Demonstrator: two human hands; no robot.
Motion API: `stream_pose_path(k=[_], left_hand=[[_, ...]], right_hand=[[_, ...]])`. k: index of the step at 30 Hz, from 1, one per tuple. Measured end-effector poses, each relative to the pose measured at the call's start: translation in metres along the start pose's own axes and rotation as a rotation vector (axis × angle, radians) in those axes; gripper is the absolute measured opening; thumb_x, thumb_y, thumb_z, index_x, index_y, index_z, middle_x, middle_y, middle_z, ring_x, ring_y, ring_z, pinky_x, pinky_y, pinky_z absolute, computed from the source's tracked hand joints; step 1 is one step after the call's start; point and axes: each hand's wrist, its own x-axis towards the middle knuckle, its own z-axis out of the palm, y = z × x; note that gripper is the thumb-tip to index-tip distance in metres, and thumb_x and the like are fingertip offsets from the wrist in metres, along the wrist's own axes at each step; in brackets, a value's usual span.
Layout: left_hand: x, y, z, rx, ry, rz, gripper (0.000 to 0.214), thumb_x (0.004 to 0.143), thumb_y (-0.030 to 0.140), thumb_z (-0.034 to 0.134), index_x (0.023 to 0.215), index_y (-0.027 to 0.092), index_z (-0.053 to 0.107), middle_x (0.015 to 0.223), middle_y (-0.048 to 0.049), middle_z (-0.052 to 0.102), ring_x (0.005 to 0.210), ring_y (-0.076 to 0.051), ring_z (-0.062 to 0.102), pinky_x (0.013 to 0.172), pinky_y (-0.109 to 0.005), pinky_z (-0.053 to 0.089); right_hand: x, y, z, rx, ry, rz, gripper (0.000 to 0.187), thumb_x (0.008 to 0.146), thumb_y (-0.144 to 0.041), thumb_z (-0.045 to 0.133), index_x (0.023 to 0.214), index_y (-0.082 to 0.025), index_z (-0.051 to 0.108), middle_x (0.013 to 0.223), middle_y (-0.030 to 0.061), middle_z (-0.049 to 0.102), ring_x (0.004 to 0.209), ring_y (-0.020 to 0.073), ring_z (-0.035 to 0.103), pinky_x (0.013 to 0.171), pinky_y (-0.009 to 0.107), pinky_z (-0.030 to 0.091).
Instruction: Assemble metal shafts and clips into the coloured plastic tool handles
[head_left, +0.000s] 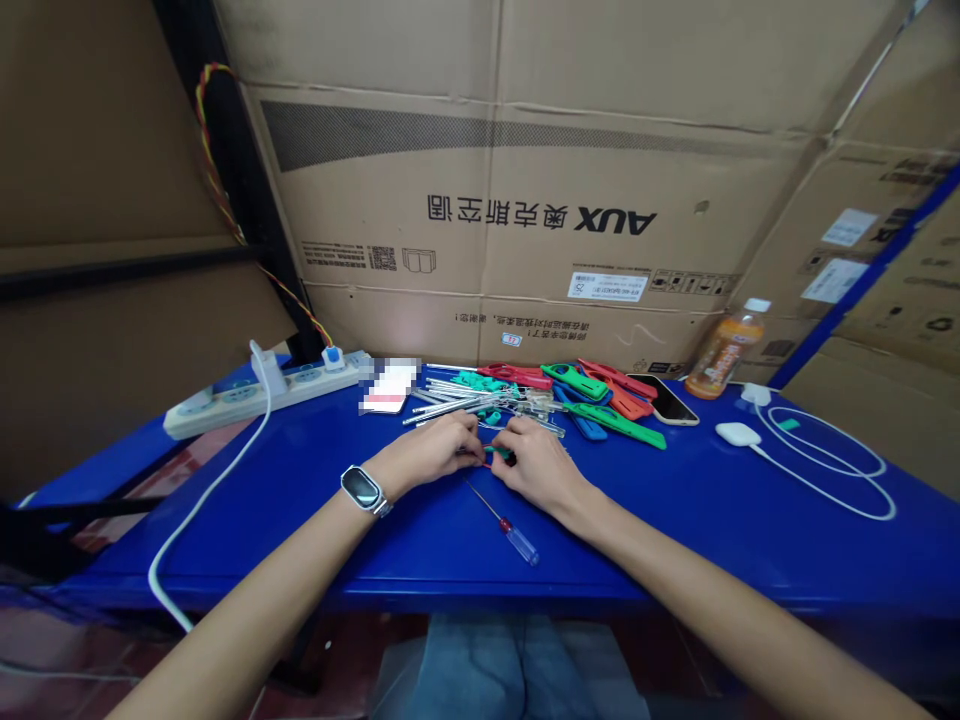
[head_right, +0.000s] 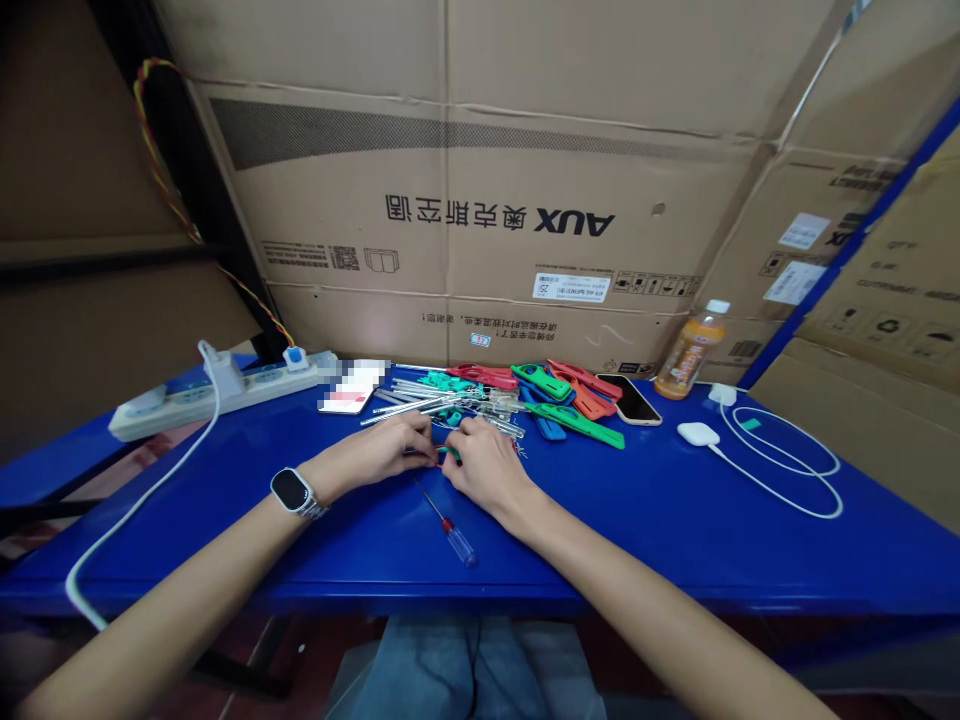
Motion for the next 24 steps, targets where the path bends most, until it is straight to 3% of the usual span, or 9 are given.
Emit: stream_pose_path(k=[8, 15, 24], left_hand=[[0.0003, -0.0022, 0.0011, 0.011, 0.004, 0.019, 0.014, 0.091, 0.019, 0.062, 0.088, 0.019, 0.076, 0.086, -0.0043, 0.059, 0.083, -0.017, 0.058, 0.075, -0.025, 0.044], [0.0007, 0.0014, -0.0009, 0.038, -0.001, 0.025, 0.015, 0.091, 0.019, 0.061, 0.088, 0.019, 0.076, 0.084, -0.0035, 0.058, 0.082, -0.016, 0.056, 0.075, -0.025, 0.043], [0.0013, 0.0026, -0.0014, 0.04, -0.006, 0.032, 0.016, 0.092, 0.018, 0.061, 0.084, 0.019, 0.075, 0.084, -0.0034, 0.058, 0.081, -0.016, 0.055, 0.074, -0.025, 0.042]], right_hand=[[0.0004, -0.006, -0.0061, -0.101, -0.035, 0.01, 0.017, 0.087, -0.02, 0.058, 0.091, -0.016, 0.074, 0.09, 0.0095, 0.066, 0.09, 0.0224, 0.06, 0.078, 0.031, 0.047], [-0.0008, -0.0014, -0.0075, -0.049, -0.052, 0.017, 0.018, 0.089, -0.021, 0.058, 0.095, -0.017, 0.074, 0.091, 0.0087, 0.066, 0.093, 0.0218, 0.06, 0.078, 0.03, 0.046], [0.0019, 0.0004, -0.0046, -0.014, -0.034, 0.078, 0.017, 0.088, -0.019, 0.057, 0.085, -0.017, 0.073, 0.086, 0.0066, 0.061, 0.077, 0.0168, 0.059, 0.066, 0.027, 0.041]])
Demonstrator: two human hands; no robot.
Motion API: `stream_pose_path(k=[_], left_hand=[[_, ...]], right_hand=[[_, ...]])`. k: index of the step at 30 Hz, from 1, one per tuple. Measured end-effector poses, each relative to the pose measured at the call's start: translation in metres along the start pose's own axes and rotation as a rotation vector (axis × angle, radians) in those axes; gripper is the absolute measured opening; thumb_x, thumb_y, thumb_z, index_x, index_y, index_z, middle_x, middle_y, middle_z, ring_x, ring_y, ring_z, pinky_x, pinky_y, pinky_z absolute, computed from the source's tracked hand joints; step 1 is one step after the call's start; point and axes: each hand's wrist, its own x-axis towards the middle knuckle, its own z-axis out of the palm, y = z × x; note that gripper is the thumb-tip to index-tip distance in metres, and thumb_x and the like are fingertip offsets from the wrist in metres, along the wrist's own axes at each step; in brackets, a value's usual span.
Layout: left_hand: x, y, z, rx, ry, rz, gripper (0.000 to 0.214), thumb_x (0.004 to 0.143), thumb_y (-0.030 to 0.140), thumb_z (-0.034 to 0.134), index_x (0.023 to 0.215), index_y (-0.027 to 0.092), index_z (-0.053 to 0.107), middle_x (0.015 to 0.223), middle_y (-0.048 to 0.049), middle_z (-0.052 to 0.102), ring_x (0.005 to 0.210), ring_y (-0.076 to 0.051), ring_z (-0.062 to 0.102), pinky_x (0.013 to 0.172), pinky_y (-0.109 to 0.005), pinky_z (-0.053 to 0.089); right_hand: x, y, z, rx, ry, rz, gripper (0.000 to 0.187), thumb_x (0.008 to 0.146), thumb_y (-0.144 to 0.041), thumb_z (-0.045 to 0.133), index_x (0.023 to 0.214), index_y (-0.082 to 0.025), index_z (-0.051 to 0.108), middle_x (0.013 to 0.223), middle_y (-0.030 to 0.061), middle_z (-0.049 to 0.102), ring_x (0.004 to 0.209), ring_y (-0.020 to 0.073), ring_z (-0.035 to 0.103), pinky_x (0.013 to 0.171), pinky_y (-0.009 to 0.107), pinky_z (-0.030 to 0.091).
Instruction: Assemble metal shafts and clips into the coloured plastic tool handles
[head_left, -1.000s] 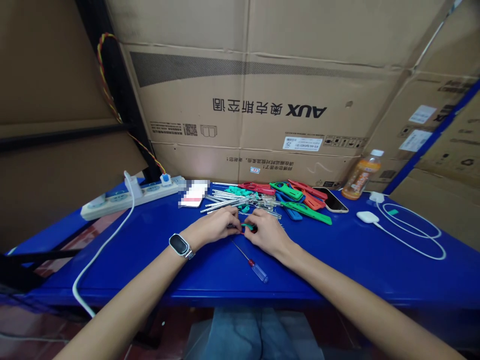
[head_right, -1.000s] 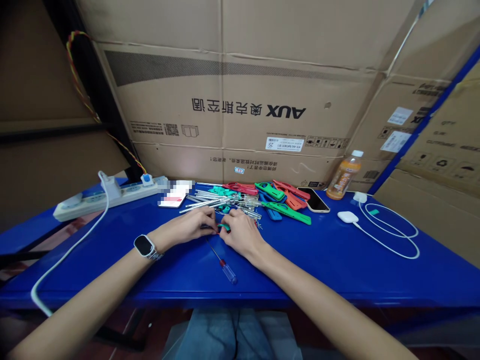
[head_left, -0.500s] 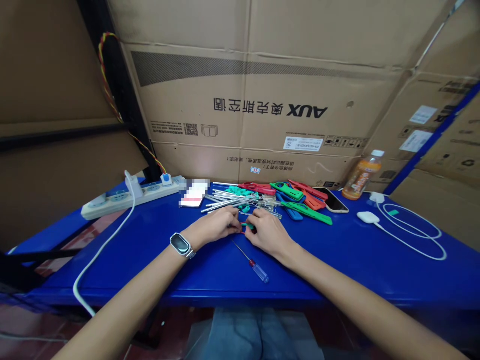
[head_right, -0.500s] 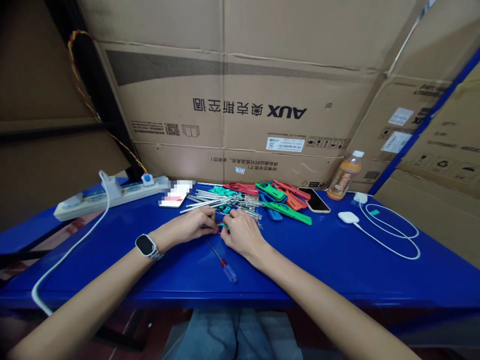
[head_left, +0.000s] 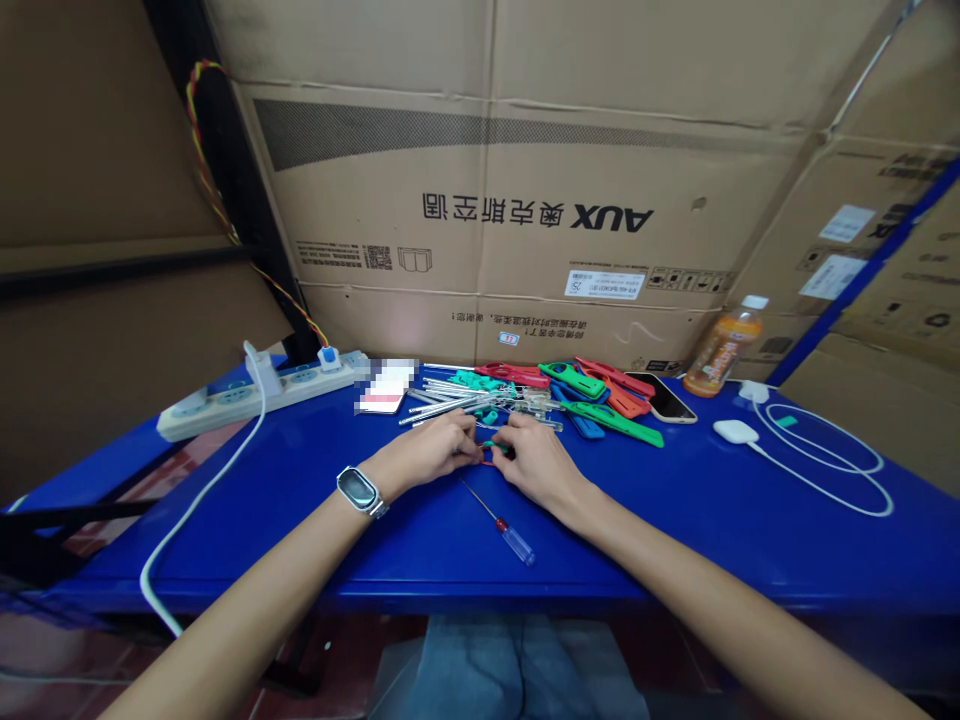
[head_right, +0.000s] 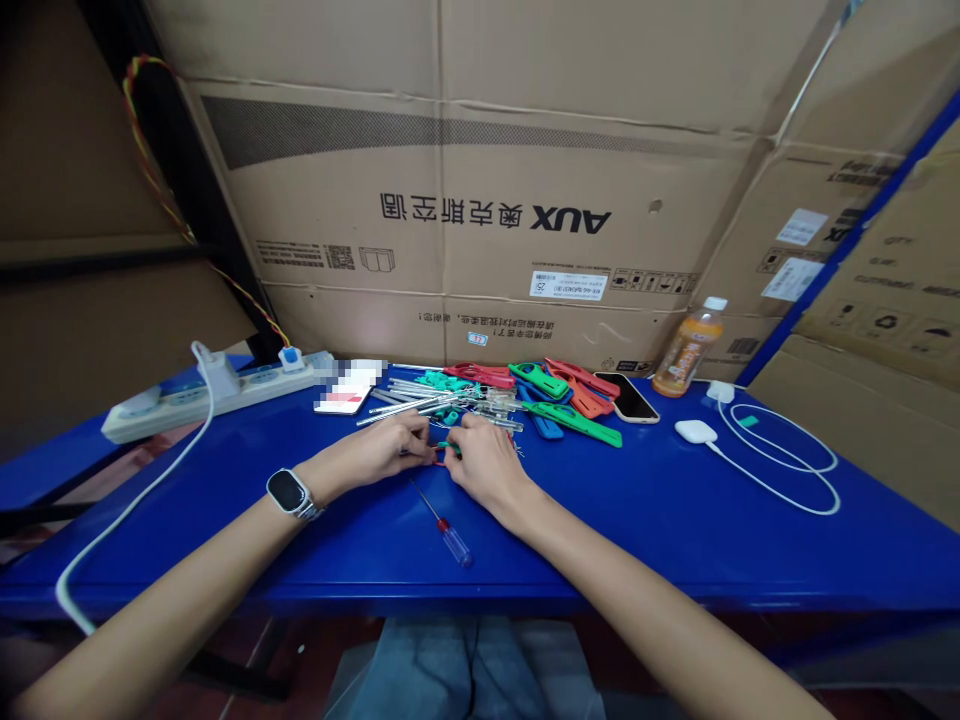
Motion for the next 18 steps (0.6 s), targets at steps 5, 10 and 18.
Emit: stream_pose_path(k=[5, 10, 18], left_hand=[[0.0, -0.001, 0.001, 0.006, 0.003, 0.0, 0.017, 0.093, 0.019, 0.06, 0.085, 0.019, 0.075, 0.083, -0.003, 0.057, 0.08, -0.015, 0.054, 0.072, -0.025, 0.041], [0.0, 0.001, -0.003, 0.027, -0.001, -0.007, 0.02, 0.094, 0.021, 0.059, 0.084, 0.019, 0.076, 0.081, -0.003, 0.055, 0.077, -0.015, 0.053, 0.07, -0.025, 0.04], [-0.002, 0.003, -0.005, 0.047, -0.006, -0.04, 0.017, 0.092, 0.018, 0.06, 0.095, 0.023, 0.076, 0.086, -0.0039, 0.058, 0.083, -0.017, 0.057, 0.073, -0.027, 0.043]], right_hand=[[0.001, 0.002, -0.003, -0.022, -0.055, -0.043, 0.015, 0.09, -0.021, 0.059, 0.092, -0.017, 0.073, 0.089, 0.0058, 0.06, 0.08, 0.0168, 0.059, 0.068, 0.027, 0.041], [-0.002, 0.008, -0.008, -0.049, -0.066, -0.165, 0.02, 0.094, -0.027, 0.056, 0.089, -0.018, 0.073, 0.089, 0.0065, 0.058, 0.085, 0.0181, 0.056, 0.073, 0.029, 0.043], [-0.003, 0.019, -0.008, 0.184, 0.019, -0.143, 0.025, 0.092, -0.024, 0.056, 0.112, -0.02, 0.07, 0.102, 0.0065, 0.06, 0.082, 0.0162, 0.061, 0.075, 0.03, 0.047]])
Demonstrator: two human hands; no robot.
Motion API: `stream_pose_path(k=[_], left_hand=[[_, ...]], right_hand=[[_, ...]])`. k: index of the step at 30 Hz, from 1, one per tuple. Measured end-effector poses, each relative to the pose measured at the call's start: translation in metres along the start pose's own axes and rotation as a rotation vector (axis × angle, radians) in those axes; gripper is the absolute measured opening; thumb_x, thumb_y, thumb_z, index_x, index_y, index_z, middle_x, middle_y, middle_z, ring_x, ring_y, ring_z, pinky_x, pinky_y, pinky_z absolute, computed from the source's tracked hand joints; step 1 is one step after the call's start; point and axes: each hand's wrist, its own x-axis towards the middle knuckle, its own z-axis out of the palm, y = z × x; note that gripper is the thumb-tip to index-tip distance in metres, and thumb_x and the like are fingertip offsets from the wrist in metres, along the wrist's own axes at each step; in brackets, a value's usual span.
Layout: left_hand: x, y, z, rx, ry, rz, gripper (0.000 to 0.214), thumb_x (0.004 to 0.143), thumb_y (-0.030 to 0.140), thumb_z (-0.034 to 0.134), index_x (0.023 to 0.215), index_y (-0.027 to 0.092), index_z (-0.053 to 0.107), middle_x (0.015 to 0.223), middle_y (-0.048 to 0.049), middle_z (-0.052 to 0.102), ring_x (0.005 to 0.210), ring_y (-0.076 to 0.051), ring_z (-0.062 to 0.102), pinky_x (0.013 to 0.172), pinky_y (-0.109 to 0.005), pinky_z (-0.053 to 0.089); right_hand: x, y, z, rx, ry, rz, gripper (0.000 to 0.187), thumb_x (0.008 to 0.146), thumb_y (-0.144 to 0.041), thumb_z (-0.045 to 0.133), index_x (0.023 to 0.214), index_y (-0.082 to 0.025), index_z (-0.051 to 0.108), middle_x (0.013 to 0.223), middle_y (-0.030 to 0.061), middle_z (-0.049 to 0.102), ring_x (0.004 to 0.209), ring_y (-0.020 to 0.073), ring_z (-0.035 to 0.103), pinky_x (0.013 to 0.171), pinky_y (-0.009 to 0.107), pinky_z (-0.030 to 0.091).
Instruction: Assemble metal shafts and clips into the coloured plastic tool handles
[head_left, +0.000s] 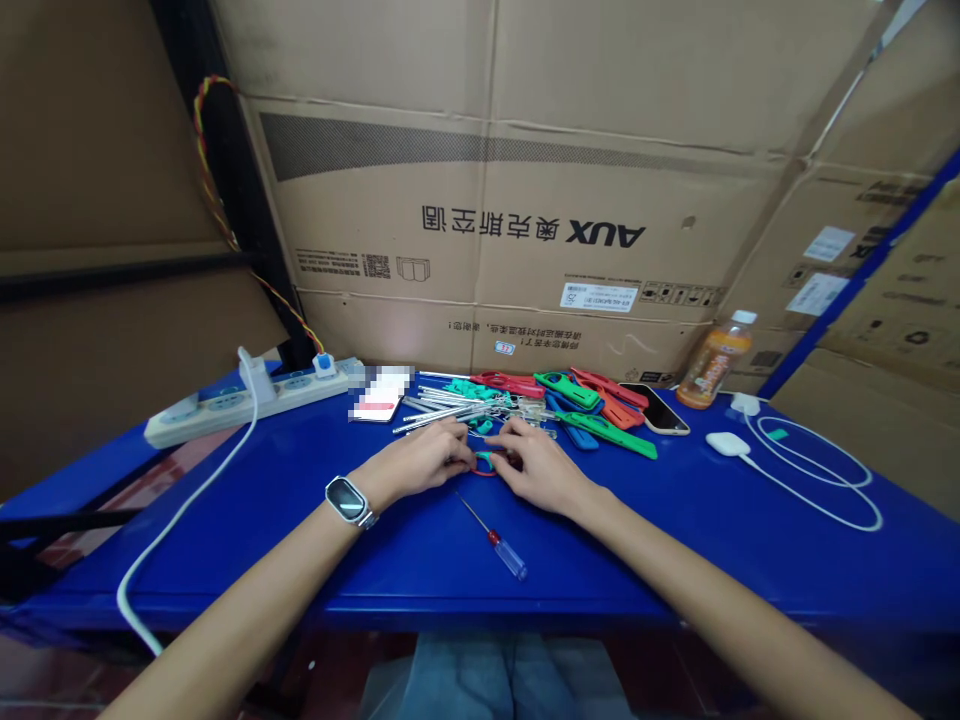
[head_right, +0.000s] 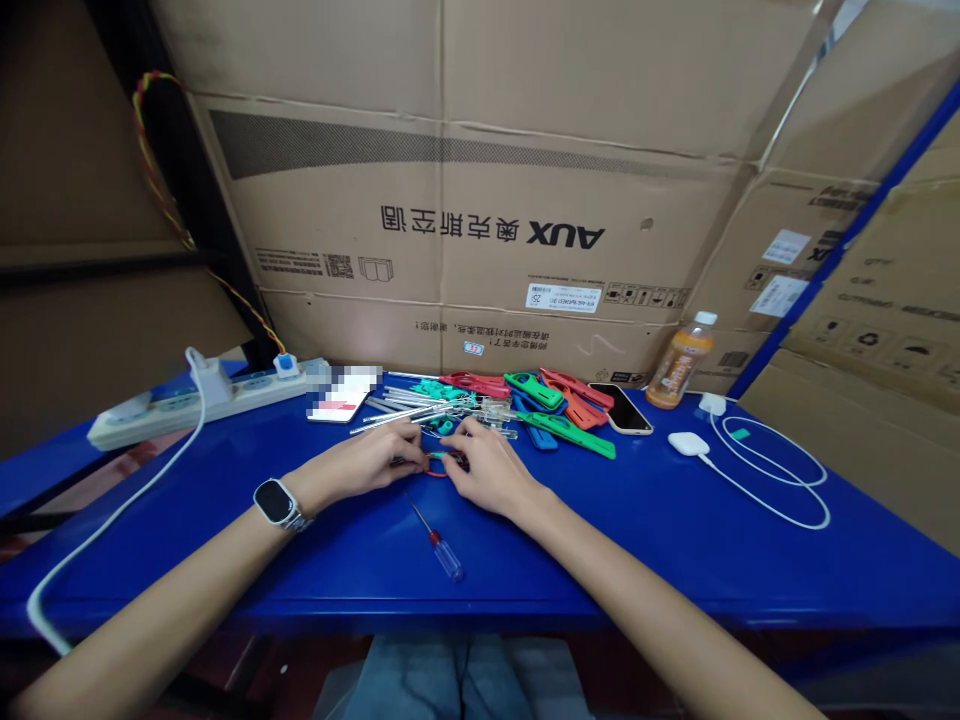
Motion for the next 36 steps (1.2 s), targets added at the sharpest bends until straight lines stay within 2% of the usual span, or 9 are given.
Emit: stream_pose_path(k=[5, 7, 10, 16, 22, 27, 31, 34, 36], left_hand=[[0.001, 0.005, -0.005, -0.066, 0.016, -0.042, 0.022, 0.095, 0.021, 0.053, 0.104, 0.021, 0.074, 0.094, -0.0058, 0.063, 0.09, -0.019, 0.059, 0.079, -0.029, 0.046], [0.003, 0.006, -0.008, -0.082, 0.064, -0.04, 0.025, 0.097, 0.022, 0.048, 0.105, 0.02, 0.072, 0.094, -0.0065, 0.064, 0.09, -0.019, 0.059, 0.08, -0.03, 0.046], [0.011, 0.002, -0.013, -0.056, 0.148, -0.032, 0.025, 0.098, 0.022, 0.045, 0.103, 0.017, 0.07, 0.095, -0.0073, 0.065, 0.089, -0.019, 0.058, 0.08, -0.031, 0.045], [0.031, -0.01, -0.014, 0.018, 0.152, -0.064, 0.026, 0.098, 0.024, 0.045, 0.09, 0.018, 0.068, 0.082, -0.0056, 0.065, 0.082, -0.02, 0.057, 0.076, -0.032, 0.043], [0.019, -0.013, -0.006, -0.099, 0.166, -0.151, 0.024, 0.093, 0.036, 0.053, 0.095, 0.019, 0.069, 0.089, -0.0052, 0.065, 0.085, -0.02, 0.059, 0.075, -0.032, 0.045], [0.002, -0.014, -0.01, -0.266, 0.026, -0.248, 0.029, 0.079, 0.04, 0.068, 0.096, 0.016, 0.07, 0.091, -0.0053, 0.069, 0.08, -0.018, 0.06, 0.073, -0.03, 0.048], [-0.002, -0.013, -0.013, -0.333, -0.026, -0.279, 0.026, 0.074, 0.032, 0.068, 0.095, 0.017, 0.071, 0.09, -0.0036, 0.071, 0.078, -0.017, 0.06, 0.072, -0.028, 0.048], [-0.002, -0.011, -0.013, -0.34, -0.051, -0.286, 0.024, 0.074, 0.025, 0.064, 0.095, 0.017, 0.071, 0.088, -0.0034, 0.07, 0.076, -0.017, 0.06, 0.069, -0.027, 0.047], [-0.001, -0.01, -0.013, -0.342, -0.054, -0.309, 0.026, 0.073, 0.022, 0.063, 0.096, 0.016, 0.071, 0.086, -0.0036, 0.07, 0.073, -0.016, 0.06, 0.067, -0.027, 0.047]], right_hand=[[0.038, 0.033, -0.017, -0.038, 0.119, 0.099, 0.022, 0.09, -0.019, 0.054, 0.103, -0.017, 0.072, 0.096, 0.0074, 0.066, 0.084, 0.018, 0.062, 0.079, 0.031, 0.047], [0.058, 0.048, -0.023, -0.115, 0.098, 0.188, 0.022, 0.089, -0.019, 0.055, 0.103, -0.017, 0.072, 0.1, 0.0082, 0.069, 0.088, 0.0191, 0.063, 0.082, 0.031, 0.047], [0.083, 0.062, -0.026, -0.188, -0.01, 0.311, 0.024, 0.09, -0.026, 0.055, 0.105, -0.019, 0.072, 0.104, 0.0075, 0.073, 0.094, 0.0211, 0.064, 0.087, 0.032, 0.046], [0.112, 0.068, -0.016, -0.244, -0.032, 0.425, 0.027, 0.084, -0.031, 0.062, 0.107, -0.02, 0.071, 0.11, 0.0109, 0.072, 0.115, 0.0313, 0.056, 0.096, 0.045, 0.039], [0.119, 0.073, -0.009, -0.247, -0.065, 0.505, 0.026, 0.078, -0.027, 0.069, 0.103, -0.023, 0.072, 0.108, 0.0077, 0.074, 0.11, 0.0278, 0.061, 0.094, 0.041, 0.038], [0.114, 0.075, -0.011, -0.231, -0.021, 0.465, 0.026, 0.081, -0.029, 0.066, 0.105, -0.022, 0.072, 0.106, 0.0082, 0.074, 0.107, 0.0268, 0.063, 0.094, 0.04, 0.039], [0.101, 0.068, -0.015, -0.216, 0.063, 0.367, 0.032, 0.089, -0.033, 0.059, 0.117, -0.02, 0.068, 0.115, 0.0093, 0.07, 0.108, 0.0258, 0.062, 0.096, 0.041, 0.039], [0.081, 0.051, -0.014, -0.069, 0.199, 0.171, 0.029, 0.09, -0.03, 0.058, 0.114, -0.018, 0.068, 0.11, 0.0087, 0.07, 0.098, 0.022, 0.064, 0.09, 0.036, 0.043], [0.063, 0.036, -0.01, 0.035, 0.239, 0.057, 0.028, 0.091, -0.03, 0.057, 0.113, -0.018, 0.068, 0.109, 0.008, 0.07, 0.096, 0.021, 0.064, 0.088, 0.036, 0.045]])
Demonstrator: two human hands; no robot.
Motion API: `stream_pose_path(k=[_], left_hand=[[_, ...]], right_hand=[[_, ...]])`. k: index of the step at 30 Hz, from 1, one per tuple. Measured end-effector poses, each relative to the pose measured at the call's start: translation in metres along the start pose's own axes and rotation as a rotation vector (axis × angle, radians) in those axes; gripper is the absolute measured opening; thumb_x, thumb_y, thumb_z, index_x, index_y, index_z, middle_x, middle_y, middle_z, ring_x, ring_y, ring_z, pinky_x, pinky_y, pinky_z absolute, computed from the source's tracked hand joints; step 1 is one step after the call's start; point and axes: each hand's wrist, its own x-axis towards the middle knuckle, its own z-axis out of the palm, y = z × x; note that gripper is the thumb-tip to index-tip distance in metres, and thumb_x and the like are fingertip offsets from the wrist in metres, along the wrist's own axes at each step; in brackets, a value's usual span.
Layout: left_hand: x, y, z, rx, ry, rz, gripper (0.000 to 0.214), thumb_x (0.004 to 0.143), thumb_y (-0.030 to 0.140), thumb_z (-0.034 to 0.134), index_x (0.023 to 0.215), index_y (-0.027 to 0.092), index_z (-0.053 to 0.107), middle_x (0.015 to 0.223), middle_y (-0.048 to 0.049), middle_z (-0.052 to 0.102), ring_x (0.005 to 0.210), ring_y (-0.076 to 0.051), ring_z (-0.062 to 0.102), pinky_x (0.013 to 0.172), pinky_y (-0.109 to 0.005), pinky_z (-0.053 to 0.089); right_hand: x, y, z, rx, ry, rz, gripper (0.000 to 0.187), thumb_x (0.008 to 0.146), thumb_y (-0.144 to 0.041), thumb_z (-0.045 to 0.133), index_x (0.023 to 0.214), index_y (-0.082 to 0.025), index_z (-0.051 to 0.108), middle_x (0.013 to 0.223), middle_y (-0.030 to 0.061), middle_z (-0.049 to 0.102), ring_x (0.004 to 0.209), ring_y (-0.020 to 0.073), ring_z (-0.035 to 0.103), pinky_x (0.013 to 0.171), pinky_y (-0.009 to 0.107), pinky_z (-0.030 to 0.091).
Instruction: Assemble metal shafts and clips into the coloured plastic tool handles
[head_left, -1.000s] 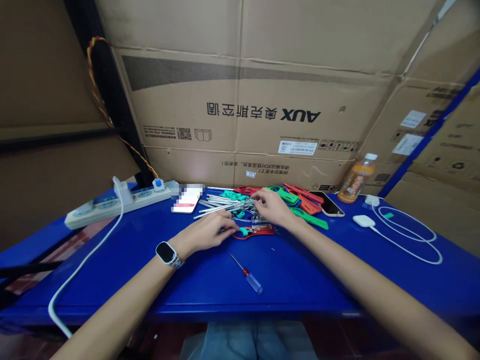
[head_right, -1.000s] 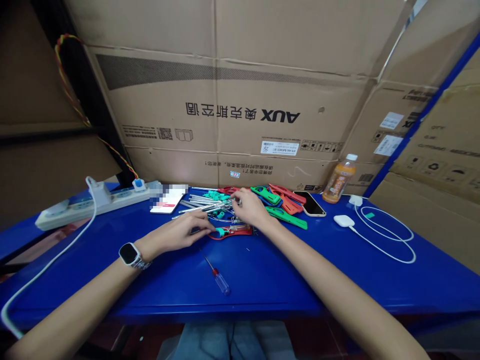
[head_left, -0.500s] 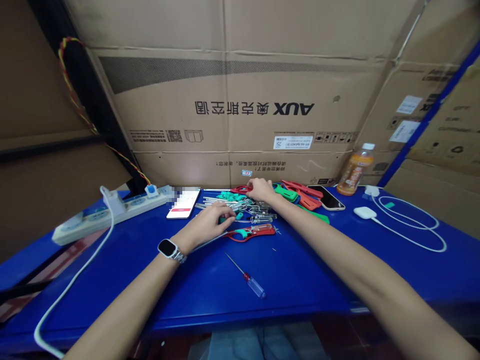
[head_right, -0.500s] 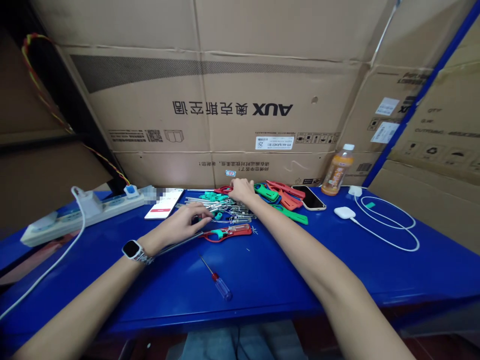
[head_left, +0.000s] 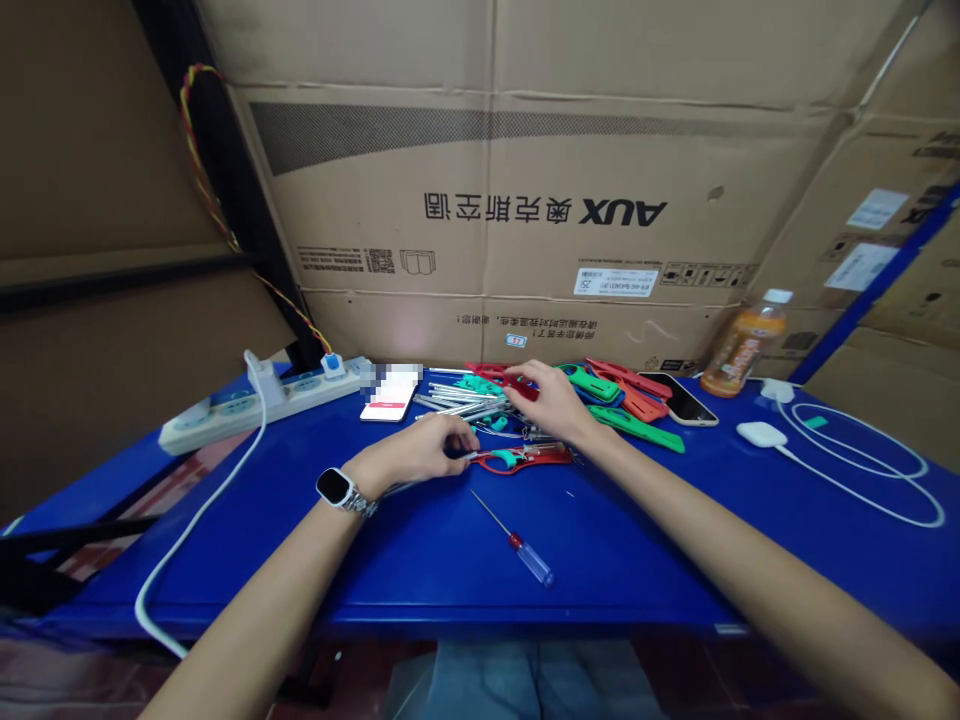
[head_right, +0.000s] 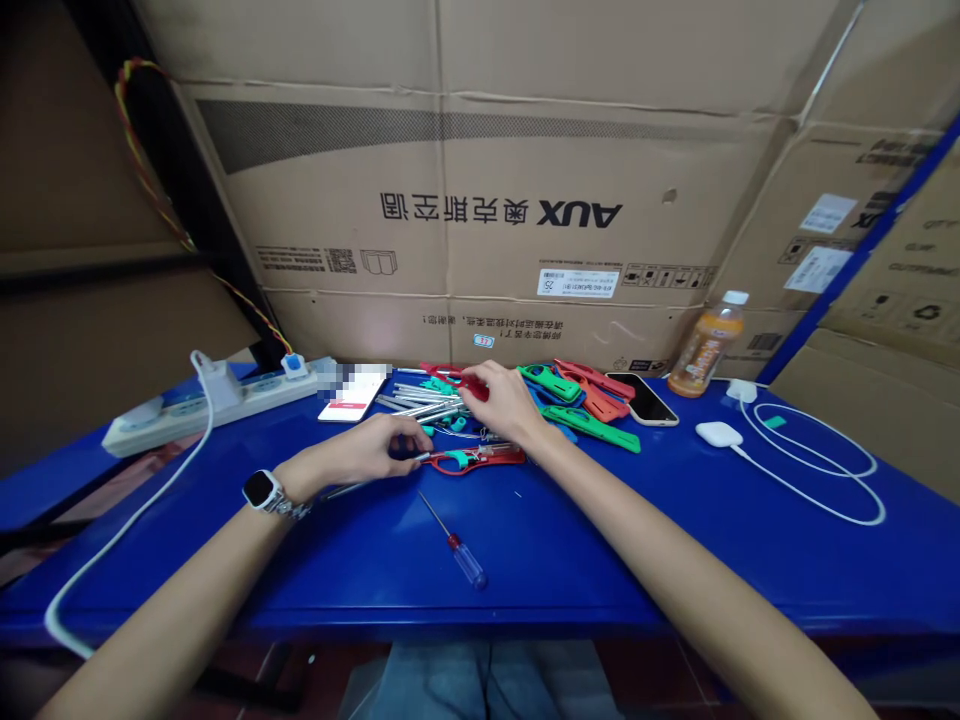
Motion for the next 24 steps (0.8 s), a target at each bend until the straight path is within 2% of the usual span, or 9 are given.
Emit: stream_pose_path(k=[3, 7, 10, 14, 19, 24], left_hand=[[0.0, 0.001, 0.001, 0.002, 0.007, -0.017, 0.028, 0.07, 0.021, 0.064, 0.097, 0.015, 0.071, 0.084, -0.0032, 0.07, 0.075, -0.017, 0.06, 0.068, -0.027, 0.047], [-0.001, 0.001, 0.0, 0.029, -0.027, 0.001, 0.019, 0.074, 0.02, 0.062, 0.09, 0.015, 0.071, 0.08, -0.0026, 0.069, 0.071, -0.016, 0.058, 0.065, -0.026, 0.044], [0.0, 0.003, -0.001, 0.041, -0.058, 0.015, 0.017, 0.078, 0.02, 0.06, 0.088, 0.015, 0.071, 0.079, -0.0027, 0.068, 0.068, -0.015, 0.056, 0.061, -0.024, 0.042], [0.0, 0.004, -0.002, 0.053, -0.057, 0.028, 0.02, 0.082, 0.024, 0.061, 0.095, 0.015, 0.073, 0.083, -0.0043, 0.069, 0.069, -0.015, 0.058, 0.061, -0.024, 0.042], [-0.001, 0.0, -0.003, 0.069, -0.047, 0.066, 0.025, 0.086, 0.029, 0.061, 0.102, 0.017, 0.076, 0.096, -0.0077, 0.073, 0.08, -0.019, 0.063, 0.07, -0.026, 0.046], [0.002, -0.005, -0.002, 0.041, -0.06, 0.111, 0.024, 0.087, 0.028, 0.062, 0.103, 0.018, 0.077, 0.093, -0.0072, 0.074, 0.081, -0.02, 0.065, 0.074, -0.028, 0.046]], right_hand=[[-0.027, -0.017, 0.001, 0.047, -0.056, -0.084, 0.027, 0.093, -0.028, 0.055, 0.116, -0.02, 0.066, 0.11, 0.0077, 0.069, 0.098, 0.0215, 0.064, 0.088, 0.038, 0.045], [-0.046, -0.022, 0.002, -0.053, -0.157, -0.127, 0.031, 0.096, -0.027, 0.051, 0.124, -0.02, 0.061, 0.116, 0.0098, 0.065, 0.11, 0.0241, 0.059, 0.095, 0.042, 0.041], [-0.049, -0.018, 0.005, -0.081, -0.205, -0.129, 0.03, 0.097, -0.027, 0.049, 0.124, -0.018, 0.061, 0.116, 0.0103, 0.064, 0.111, 0.0238, 0.059, 0.094, 0.041, 0.041], [-0.051, -0.014, 0.009, -0.073, -0.217, -0.121, 0.029, 0.099, -0.028, 0.047, 0.123, -0.019, 0.06, 0.115, 0.0103, 0.064, 0.11, 0.0233, 0.058, 0.093, 0.041, 0.041], [-0.053, -0.013, 0.011, -0.048, -0.207, -0.122, 0.028, 0.099, -0.027, 0.046, 0.122, -0.02, 0.06, 0.114, 0.0095, 0.064, 0.11, 0.0227, 0.057, 0.092, 0.04, 0.04], [-0.054, -0.012, 0.013, 0.01, -0.191, -0.117, 0.025, 0.098, -0.026, 0.048, 0.119, -0.02, 0.06, 0.113, 0.009, 0.064, 0.109, 0.0223, 0.058, 0.093, 0.04, 0.04]])
